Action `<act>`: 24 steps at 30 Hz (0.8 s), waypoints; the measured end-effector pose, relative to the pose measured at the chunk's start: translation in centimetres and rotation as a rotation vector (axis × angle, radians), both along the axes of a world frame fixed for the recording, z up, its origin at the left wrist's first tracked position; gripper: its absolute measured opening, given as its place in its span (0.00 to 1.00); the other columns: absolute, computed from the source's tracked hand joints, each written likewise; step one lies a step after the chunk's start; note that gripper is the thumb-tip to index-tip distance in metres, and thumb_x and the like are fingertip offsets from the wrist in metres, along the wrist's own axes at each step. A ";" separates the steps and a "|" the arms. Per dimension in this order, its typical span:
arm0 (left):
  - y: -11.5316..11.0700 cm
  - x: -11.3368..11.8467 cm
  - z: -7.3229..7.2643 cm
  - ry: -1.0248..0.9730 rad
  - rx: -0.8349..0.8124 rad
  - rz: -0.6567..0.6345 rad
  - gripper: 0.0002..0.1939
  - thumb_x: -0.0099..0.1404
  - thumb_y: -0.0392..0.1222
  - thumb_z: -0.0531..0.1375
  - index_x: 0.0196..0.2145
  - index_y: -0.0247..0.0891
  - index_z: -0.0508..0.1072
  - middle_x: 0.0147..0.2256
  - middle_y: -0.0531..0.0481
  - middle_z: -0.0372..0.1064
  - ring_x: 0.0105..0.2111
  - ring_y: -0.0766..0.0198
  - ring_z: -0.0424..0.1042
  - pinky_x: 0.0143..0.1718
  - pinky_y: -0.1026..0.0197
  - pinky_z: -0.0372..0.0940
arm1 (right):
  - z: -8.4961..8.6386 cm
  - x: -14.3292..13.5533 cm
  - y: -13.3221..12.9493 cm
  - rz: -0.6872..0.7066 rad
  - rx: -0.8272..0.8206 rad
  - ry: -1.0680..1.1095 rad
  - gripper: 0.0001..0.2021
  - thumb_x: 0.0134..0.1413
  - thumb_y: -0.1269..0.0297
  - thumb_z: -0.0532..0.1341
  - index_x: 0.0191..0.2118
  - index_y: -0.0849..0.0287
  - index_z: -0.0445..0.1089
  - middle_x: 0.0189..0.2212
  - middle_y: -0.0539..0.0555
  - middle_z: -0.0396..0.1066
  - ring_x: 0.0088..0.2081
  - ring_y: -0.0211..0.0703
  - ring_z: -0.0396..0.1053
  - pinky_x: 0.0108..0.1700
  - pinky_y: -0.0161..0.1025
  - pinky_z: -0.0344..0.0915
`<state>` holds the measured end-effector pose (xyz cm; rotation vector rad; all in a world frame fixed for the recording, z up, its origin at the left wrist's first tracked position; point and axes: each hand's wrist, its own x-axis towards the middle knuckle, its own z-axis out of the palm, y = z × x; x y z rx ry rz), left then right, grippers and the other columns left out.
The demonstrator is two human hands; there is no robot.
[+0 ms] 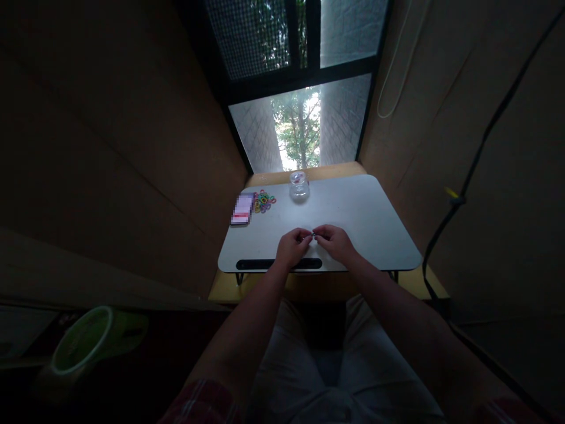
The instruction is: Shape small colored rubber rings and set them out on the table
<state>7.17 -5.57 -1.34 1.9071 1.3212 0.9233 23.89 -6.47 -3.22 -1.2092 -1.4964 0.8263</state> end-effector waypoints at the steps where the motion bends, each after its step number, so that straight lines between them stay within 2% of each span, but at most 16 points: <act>1: 0.0 0.0 0.0 0.000 -0.005 0.001 0.12 0.60 0.47 0.59 0.38 0.39 0.76 0.29 0.52 0.73 0.28 0.68 0.69 0.31 0.65 0.62 | 0.1 0.0 -0.1 -0.004 -0.002 -0.011 0.09 0.47 0.64 0.61 0.36 0.59 0.73 0.31 0.54 0.76 0.32 0.42 0.73 0.36 0.39 0.69; 10: -0.2 -0.1 0.2 -0.009 -0.020 -0.004 0.13 0.60 0.48 0.59 0.37 0.38 0.76 0.28 0.52 0.73 0.27 0.69 0.68 0.30 0.66 0.62 | 0.3 -0.2 -0.3 -0.006 -0.012 -0.073 0.07 0.49 0.64 0.60 0.34 0.58 0.72 0.28 0.52 0.74 0.30 0.40 0.71 0.33 0.37 0.66; 20: -0.3 -0.1 0.3 -0.043 -0.043 0.009 0.14 0.58 0.49 0.61 0.37 0.37 0.74 0.26 0.53 0.70 0.24 0.70 0.65 0.27 0.67 0.60 | 0.7 1.0 1.2 0.242 -0.095 0.019 0.07 0.47 0.68 0.59 0.35 0.59 0.70 0.26 0.50 0.73 0.27 0.37 0.69 0.31 0.35 0.65; 24: -0.7 -0.3 0.5 -0.063 -0.088 0.023 0.14 0.58 0.49 0.61 0.37 0.38 0.75 0.27 0.53 0.70 0.25 0.70 0.65 0.26 0.67 0.59 | 1.0 1.0 0.7 0.220 -0.073 -0.001 0.06 0.50 0.67 0.59 0.35 0.57 0.70 0.29 0.50 0.73 0.30 0.38 0.70 0.33 0.36 0.66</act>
